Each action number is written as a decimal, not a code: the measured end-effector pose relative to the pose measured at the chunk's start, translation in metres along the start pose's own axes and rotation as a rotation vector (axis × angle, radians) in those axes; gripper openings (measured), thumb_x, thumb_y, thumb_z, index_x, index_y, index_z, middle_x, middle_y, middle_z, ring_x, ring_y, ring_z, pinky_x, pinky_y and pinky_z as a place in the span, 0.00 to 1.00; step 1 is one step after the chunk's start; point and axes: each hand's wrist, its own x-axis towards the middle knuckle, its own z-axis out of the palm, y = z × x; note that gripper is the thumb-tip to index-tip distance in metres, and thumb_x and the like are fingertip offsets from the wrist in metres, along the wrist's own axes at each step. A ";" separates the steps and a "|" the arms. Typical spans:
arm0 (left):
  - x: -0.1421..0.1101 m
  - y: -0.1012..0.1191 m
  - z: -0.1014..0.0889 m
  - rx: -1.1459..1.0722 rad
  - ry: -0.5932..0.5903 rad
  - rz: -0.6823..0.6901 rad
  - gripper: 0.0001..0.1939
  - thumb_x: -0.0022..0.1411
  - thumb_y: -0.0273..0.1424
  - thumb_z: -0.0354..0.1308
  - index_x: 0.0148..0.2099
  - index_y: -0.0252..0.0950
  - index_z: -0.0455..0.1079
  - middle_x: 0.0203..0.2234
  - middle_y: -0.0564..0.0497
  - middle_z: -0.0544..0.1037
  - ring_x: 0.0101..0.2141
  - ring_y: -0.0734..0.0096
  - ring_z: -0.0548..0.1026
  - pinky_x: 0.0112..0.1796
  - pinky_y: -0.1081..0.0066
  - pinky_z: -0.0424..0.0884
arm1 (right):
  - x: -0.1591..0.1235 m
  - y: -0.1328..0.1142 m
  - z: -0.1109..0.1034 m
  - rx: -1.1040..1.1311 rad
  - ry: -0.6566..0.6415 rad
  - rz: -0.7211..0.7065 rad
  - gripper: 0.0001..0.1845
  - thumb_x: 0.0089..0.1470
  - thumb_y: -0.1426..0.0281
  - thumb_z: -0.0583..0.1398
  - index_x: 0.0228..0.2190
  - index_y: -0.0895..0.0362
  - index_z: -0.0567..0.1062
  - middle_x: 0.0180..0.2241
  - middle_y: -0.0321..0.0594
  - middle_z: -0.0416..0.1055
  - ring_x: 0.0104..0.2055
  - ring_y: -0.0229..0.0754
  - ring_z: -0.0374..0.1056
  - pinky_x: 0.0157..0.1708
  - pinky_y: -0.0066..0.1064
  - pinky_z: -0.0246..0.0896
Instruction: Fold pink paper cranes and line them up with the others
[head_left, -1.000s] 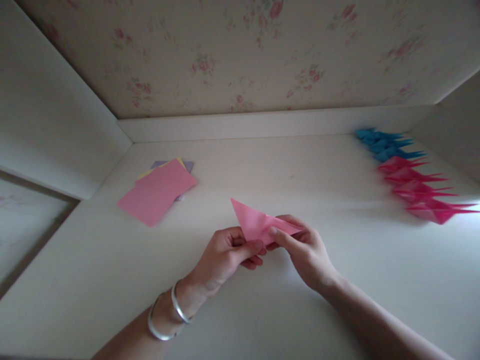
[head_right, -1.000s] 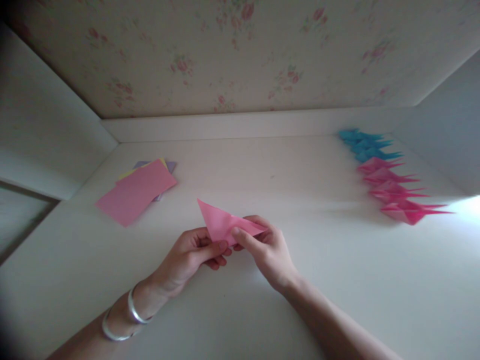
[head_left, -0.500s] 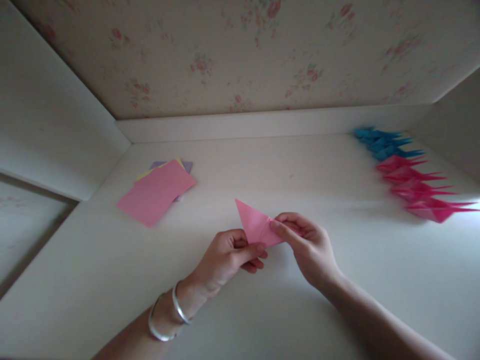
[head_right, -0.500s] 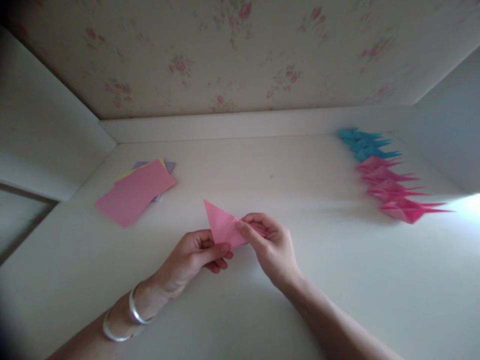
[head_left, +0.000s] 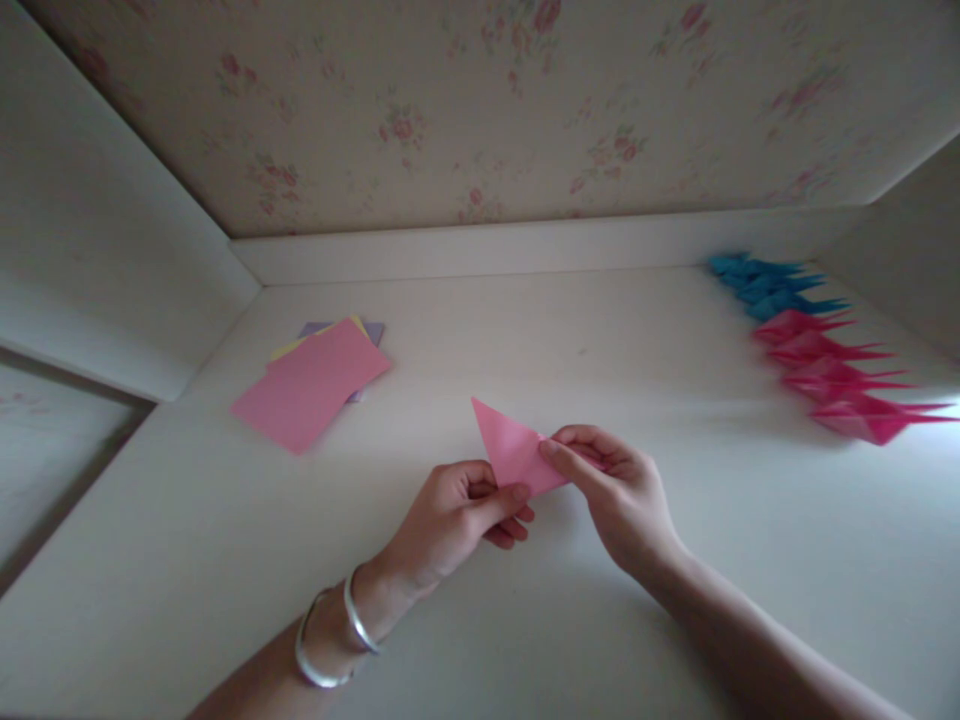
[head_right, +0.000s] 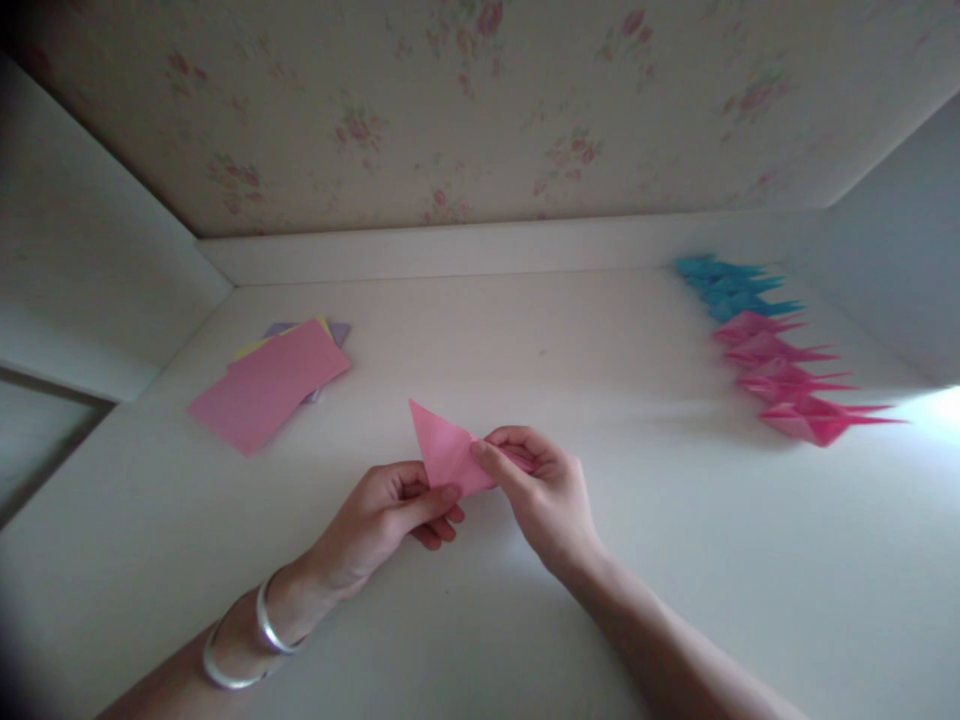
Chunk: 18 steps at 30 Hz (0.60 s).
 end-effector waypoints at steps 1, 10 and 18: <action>0.000 0.000 0.000 0.003 0.004 0.003 0.15 0.56 0.39 0.68 0.33 0.30 0.76 0.27 0.46 0.81 0.24 0.74 0.77 0.26 0.77 0.73 | 0.000 0.000 0.000 0.002 -0.003 0.001 0.12 0.47 0.61 0.70 0.27 0.56 0.78 0.25 0.33 0.74 0.28 0.34 0.67 0.28 0.25 0.60; 0.000 0.000 0.001 0.015 0.028 0.030 0.14 0.55 0.38 0.68 0.32 0.30 0.77 0.26 0.46 0.82 0.24 0.73 0.77 0.26 0.76 0.72 | -0.001 0.000 0.001 0.027 -0.028 -0.004 0.12 0.48 0.62 0.70 0.27 0.56 0.78 0.26 0.34 0.75 0.28 0.34 0.67 0.28 0.24 0.60; 0.001 0.001 0.000 -0.030 0.058 0.060 0.10 0.55 0.34 0.68 0.32 0.30 0.78 0.24 0.48 0.81 0.24 0.74 0.77 0.25 0.77 0.72 | -0.002 0.003 0.003 0.137 -0.085 0.016 0.16 0.47 0.63 0.71 0.35 0.55 0.74 0.26 0.33 0.76 0.27 0.34 0.69 0.28 0.24 0.63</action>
